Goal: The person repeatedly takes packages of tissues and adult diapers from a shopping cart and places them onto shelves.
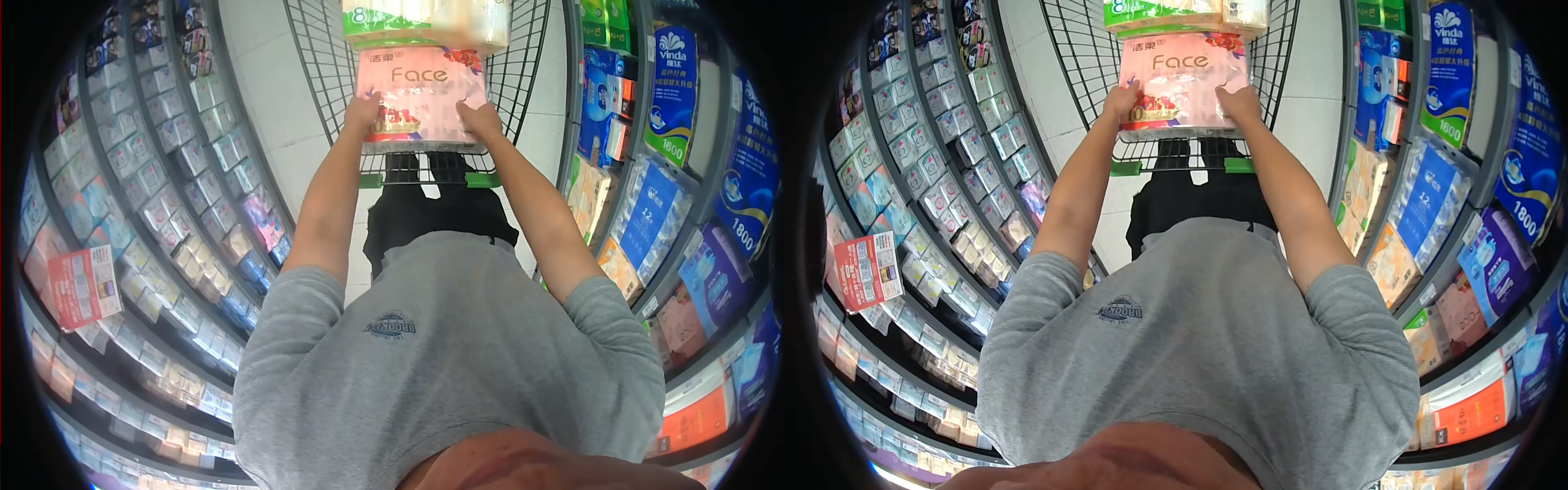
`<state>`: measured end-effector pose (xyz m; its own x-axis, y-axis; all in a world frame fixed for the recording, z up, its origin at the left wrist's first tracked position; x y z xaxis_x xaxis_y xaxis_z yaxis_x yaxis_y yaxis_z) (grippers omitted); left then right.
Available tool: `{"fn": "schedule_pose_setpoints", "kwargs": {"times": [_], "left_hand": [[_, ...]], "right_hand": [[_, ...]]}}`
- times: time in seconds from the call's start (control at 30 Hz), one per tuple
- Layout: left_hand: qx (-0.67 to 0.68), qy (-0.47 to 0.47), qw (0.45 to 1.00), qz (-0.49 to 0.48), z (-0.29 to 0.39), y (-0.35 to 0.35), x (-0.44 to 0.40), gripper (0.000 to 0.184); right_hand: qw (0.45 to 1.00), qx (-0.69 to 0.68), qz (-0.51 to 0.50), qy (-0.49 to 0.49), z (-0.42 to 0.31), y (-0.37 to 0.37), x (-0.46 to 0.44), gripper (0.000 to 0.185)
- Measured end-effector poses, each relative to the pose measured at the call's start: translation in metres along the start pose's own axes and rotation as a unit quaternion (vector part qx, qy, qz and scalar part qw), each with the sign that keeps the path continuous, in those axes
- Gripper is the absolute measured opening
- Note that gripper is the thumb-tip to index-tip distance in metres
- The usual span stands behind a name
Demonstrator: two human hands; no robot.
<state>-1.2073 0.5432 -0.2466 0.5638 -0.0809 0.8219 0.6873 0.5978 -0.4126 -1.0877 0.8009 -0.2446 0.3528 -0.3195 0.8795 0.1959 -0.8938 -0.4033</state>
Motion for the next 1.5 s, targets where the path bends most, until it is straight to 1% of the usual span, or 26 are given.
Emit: {"fn": "schedule_pose_setpoints", "kwargs": {"times": [0.07, 0.2, 0.3, 0.37, 0.4, 0.47, 0.5, 0.57, 0.6, 0.63, 0.67, 0.7, 0.73, 0.77, 0.83, 0.87, 0.93, 1.0, 1.13, 1.2, 1.27, 1.3, 1.33, 1.4, 1.43, 1.5], "left_hand": [[0.059, -0.011, 0.997, -0.038, -0.002, 0.002, -0.005, 0.052], [0.041, 0.004, 0.999, -0.033, -0.061, 0.024, -0.067, 0.047], [0.091, -0.031, 0.991, -0.088, -0.076, 0.032, -0.087, 0.039], [0.247, -0.071, 0.963, -0.086, -0.060, 0.032, -0.067, 0.032], [0.246, -0.070, 0.963, -0.086, -0.069, 0.035, -0.077, 0.032], [0.153, -0.042, 0.982, -0.099, -0.100, 0.042, -0.103, 0.029], [0.151, -0.043, 0.983, -0.098, -0.089, 0.035, -0.088, 0.029], [0.159, -0.039, 0.980, -0.115, -0.047, 0.019, -0.041, 0.025], [0.157, -0.037, 0.980, -0.116, -0.046, 0.021, -0.040, 0.025], [0.246, -0.048, 0.960, -0.122, -0.044, 0.023, -0.040, 0.024], [0.332, -0.061, 0.933, -0.127, -0.043, 0.026, -0.039, 0.023], [0.331, -0.060, 0.933, -0.128, -0.038, 0.025, -0.035, 0.023], [0.300, -0.048, 0.944, -0.130, -0.033, 0.022, -0.033, 0.023], [0.269, -0.036, 0.954, -0.130, -0.029, 0.018, -0.029, 0.023], [0.280, -0.039, 0.949, -0.138, -0.029, 0.015, -0.026, 0.026], [0.292, -0.040, 0.944, -0.150, -0.028, 0.013, -0.028, 0.029], [0.265, -0.032, 0.949, -0.167, -0.017, -0.001, -0.015, 0.028], [0.238, -0.031, 0.952, -0.188, -0.004, -0.015, 0.000, 0.028], [0.195, 0.011, 0.966, -0.168, 0.023, -0.053, 0.039, 0.030], [0.135, 0.048, 0.980, -0.138, 0.036, -0.072, 0.067, 0.030], [0.242, 0.086, 0.960, -0.107, 0.063, -0.090, 0.120, 0.031], [0.311, 0.079, 0.937, -0.135, 0.078, -0.099, 0.147, 0.034], [0.308, 0.089, 0.937, -0.135, 0.082, -0.103, 0.162, 0.034], [0.381, 0.158, 0.900, -0.140, 0.093, -0.113, 0.184, 0.035], [0.403, 0.180, 0.884, -0.151, 0.099, -0.118, 0.189, 0.042], [0.396, 0.229, 0.879, -0.137, 0.112, -0.134, 0.203, 0.043]], "right_hand": [[1.000, -0.003, 0.011, 0.018, -0.002, 0.001, 0.001, 0.095], [0.999, -0.007, 0.046, 0.018, -0.001, 0.007, -0.001, 0.097], [0.998, -0.040, 0.045, 0.014, 0.003, 0.006, -0.005, 0.096], [0.998, -0.061, 0.026, 0.015, 0.010, 0.007, -0.015, 0.091], [0.998, -0.062, 0.026, 0.015, 0.017, 0.008, -0.023, 0.091], [0.995, -0.104, 0.006, -0.006, 0.031, 0.015, -0.039, 0.086], [0.994, -0.101, 0.018, -0.029, 0.034, 0.017, -0.041, 0.081], [0.995, -0.089, 0.035, -0.024, 0.025, 0.014, -0.026, 0.079], [0.996, -0.075, 0.052, -0.021, 0.022, 0.010, -0.022, 0.077], [0.995, -0.078, 0.054, -0.020, 0.019, 0.006, -0.018, 0.077], [0.996, -0.077, 0.018, -0.047, 0.016, 0.004, -0.013, 0.075], [0.994, -0.076, -0.020, -0.076, 0.016, 0.003, -0.011, 0.072], [0.994, -0.077, -0.020, -0.075, 0.016, 0.000, -0.009, 0.072], [0.997, -0.048, -0.023, -0.047, 0.015, -0.002, -0.006, 0.071], [0.999, -0.010, -0.035, 0.000, 0.007, -0.010, 0.008, 0.069], [0.999, -0.013, -0.033, -0.004, 0.000, -0.016, 0.017, 0.069], [0.996, 0.014, -0.086, 0.014, -0.008, -0.028, 0.034, 0.067], [0.997, 0.028, -0.076, -0.009, -0.011, -0.034, 0.044, 0.067], [0.994, 0.024, -0.073, -0.080, -0.024, -0.058, 0.083, 0.068], [0.994, 0.015, -0.056, -0.088, -0.036, -0.075, 0.116, 0.067], [0.995, 0.010, -0.033, -0.097, -0.040, -0.090, 0.133, 0.066], [0.993, -0.024, -0.012, -0.111, -0.037, -0.093, 0.141, 0.063], [0.990, -0.059, 0.010, -0.127, -0.040, -0.096, 0.148, 0.060], [0.984, -0.073, 0.057, -0.153, -0.048, -0.103, 0.169, 0.059], [0.977, -0.083, 0.097, -0.170, -0.055, -0.109, 0.183, 0.057], [0.968, -0.092, 0.113, -0.202, -0.072, -0.124, 0.216, 0.056]]}}
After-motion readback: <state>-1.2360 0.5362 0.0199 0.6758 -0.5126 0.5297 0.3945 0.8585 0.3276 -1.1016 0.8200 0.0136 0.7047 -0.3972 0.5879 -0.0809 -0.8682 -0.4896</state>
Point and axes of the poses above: each hand's wrist, its own x-axis away from the middle knuckle, its own y-axis out of the palm, z = x × y, the point moved 1 cm from there along -x, towards the middle knuckle, and after that the axes turned 9 degrees about -z, right-handed, at the moved point
